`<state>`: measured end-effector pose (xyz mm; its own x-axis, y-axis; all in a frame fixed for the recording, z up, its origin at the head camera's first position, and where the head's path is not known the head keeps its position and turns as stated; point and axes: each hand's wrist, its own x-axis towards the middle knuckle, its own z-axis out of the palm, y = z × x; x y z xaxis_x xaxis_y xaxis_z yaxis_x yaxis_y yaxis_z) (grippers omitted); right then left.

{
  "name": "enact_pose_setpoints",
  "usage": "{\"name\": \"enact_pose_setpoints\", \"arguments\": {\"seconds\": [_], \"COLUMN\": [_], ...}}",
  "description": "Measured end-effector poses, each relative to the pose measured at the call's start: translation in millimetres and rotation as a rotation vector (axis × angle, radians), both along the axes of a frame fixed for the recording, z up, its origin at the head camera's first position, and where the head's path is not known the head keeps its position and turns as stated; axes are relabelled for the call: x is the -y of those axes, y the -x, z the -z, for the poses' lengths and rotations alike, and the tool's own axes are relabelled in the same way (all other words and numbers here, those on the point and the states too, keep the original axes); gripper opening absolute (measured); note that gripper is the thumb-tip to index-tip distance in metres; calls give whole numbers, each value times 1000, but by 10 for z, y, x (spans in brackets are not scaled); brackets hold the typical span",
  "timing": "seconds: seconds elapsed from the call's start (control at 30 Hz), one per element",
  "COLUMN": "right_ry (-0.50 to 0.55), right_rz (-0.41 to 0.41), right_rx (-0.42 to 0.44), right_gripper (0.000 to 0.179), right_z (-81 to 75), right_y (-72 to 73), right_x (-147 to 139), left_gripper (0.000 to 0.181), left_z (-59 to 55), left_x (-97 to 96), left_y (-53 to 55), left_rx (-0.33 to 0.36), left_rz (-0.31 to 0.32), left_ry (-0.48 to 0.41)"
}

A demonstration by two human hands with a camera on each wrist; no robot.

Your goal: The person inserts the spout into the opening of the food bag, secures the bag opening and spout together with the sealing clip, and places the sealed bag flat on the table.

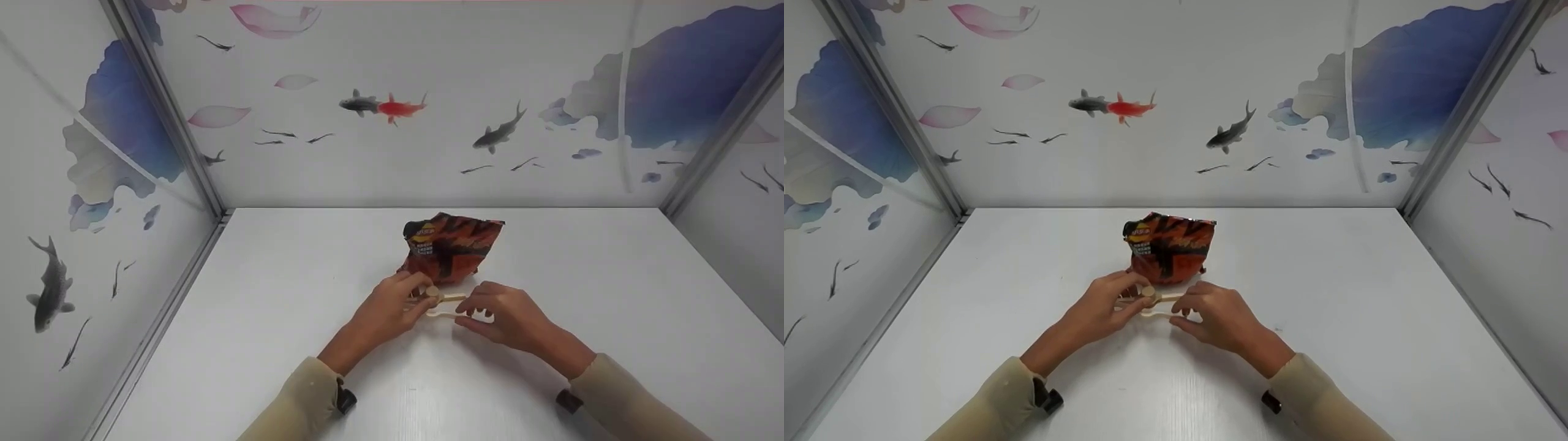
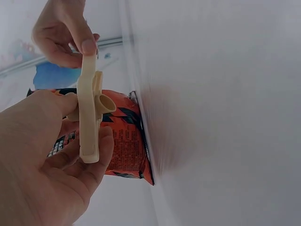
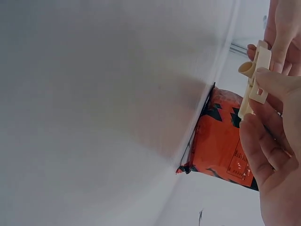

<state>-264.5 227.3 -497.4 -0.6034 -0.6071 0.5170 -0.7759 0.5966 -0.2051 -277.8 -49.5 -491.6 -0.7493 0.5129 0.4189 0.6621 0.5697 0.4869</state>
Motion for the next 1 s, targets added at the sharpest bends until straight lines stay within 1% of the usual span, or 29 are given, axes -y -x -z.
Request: {"name": "enact_pose_setpoints", "arguments": {"seconds": [0.17,0.3,0.37,0.47,0.57,0.63,0.73,0.8,0.93,1.0], "right_ry": [-15,-25,-31,-43,-59,-66,-68,-68,-76,-84], "right_rz": [-1,3,0,6,32,47,57,62,76,82], "right_rx": [43,86,90,80,83,85,85,83,84,80], "right_gripper": [9,10,15,22,14,10,10,10,10,11], "right_z": [1,14,19,21,16,13,7,6,5,12], "right_y": [-20,-37,-42,-45,-50,-54,-60,-63,-74,-78], "right_x": [18,21,23,26,33,36,35,36,40,39], "left_gripper": [18,19,19,20,20,21,21,21,18,18], "left_z": [0,7,3,-8,-12,-8,0,-3,0,0], "left_x": [-8,-4,2,9,16,17,15,17,23,32], "left_y": [-3,9,11,6,2,-3,-6,-12,-7,-6], "left_rx": [-8,18,35,57,67,62,41,26,-8,-13], "left_rz": [-11,-33,-45,-44,-28,-27,-38,-39,-7,14], "left_ry": [-2,-15,-20,-21,-16,-8,-3,-16,-65,-92]}}
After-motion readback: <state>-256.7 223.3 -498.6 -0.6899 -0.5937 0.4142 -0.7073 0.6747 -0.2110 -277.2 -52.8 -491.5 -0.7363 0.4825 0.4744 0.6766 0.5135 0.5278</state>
